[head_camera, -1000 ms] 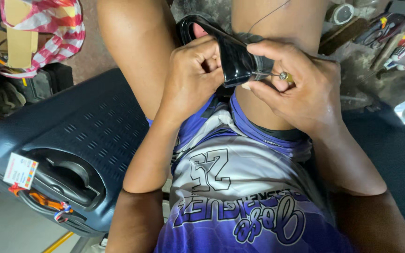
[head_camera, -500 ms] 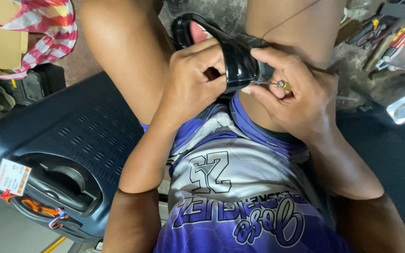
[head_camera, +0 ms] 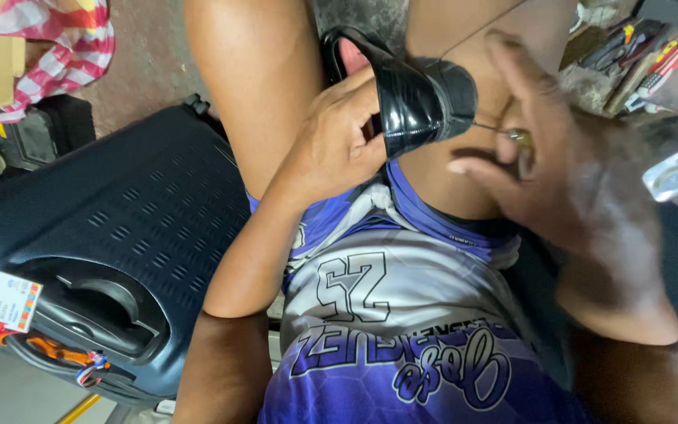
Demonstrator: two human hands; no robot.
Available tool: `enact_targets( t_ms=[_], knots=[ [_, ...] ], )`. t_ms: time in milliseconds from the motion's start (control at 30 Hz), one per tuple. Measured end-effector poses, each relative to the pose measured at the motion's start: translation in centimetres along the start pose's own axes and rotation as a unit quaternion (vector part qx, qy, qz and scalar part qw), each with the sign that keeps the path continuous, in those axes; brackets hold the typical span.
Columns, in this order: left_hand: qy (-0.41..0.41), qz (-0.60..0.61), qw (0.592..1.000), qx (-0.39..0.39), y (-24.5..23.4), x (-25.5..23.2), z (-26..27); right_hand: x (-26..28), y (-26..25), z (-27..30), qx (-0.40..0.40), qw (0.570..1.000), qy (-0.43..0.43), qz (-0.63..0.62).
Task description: The person sits on the floor and sews a black shoe using a needle and thread. They repeatedly pass the needle through the shoe's upper and pull the thread to secure the stitches.
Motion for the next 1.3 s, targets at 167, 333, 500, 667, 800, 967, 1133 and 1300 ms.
enact_targets(
  t_ms=[167, 333, 500, 667, 800, 967, 1133, 1300],
  knots=[
    [-0.002, 0.038, 0.999, -0.003, -0.2, 0.2, 0.1, -0.3, -2.0, -0.7, 0.051, 0.995, -0.01, 0.086],
    [-0.037, 0.02, 0.999, -0.009, -0.1, -0.4, 0.2, 2.0, -1.9, -3.3, -0.009, 0.991, -0.122, 0.053],
    [-0.021, -0.004, 1.0, -0.001, -0.1, -1.6, 0.3, -0.1, -0.5, -3.5, 0.03, 0.979, -0.197, 0.049],
    [-0.014, -0.038, 0.999, 0.013, 0.3, -1.9, -0.7, -4.7, -1.2, -1.1, 0.111, 0.989, -0.051, -0.085],
    [-0.006, -0.004, 1.0, 0.01, -0.2, -2.3, -1.6, -5.2, -2.8, 1.7, 0.102, 0.974, 0.008, -0.204],
    [0.043, -0.06, 0.997, 0.023, 0.5, -3.8, -3.4, -4.3, -1.6, 2.1, -0.038, 0.992, 0.0, -0.119],
    [0.073, -0.107, 0.991, 0.02, 1.6, -5.0, -3.6, -4.1, -0.3, 2.1, -0.114, 0.99, -0.017, -0.086],
    [0.056, -0.155, 0.986, -0.033, 0.9, -5.4, -2.9, -5.4, 0.4, 2.0, -0.133, 0.981, 0.01, -0.138]
  ],
)
Point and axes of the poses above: each hand's wrist, its own z-axis away from the middle knuckle, its own y-axis out of the palm, x = y × z, the point moved 6 cm from there along -z, towards the middle knuckle, and after that the axes turned 5 degrees about -z, right-handed, at the moved point
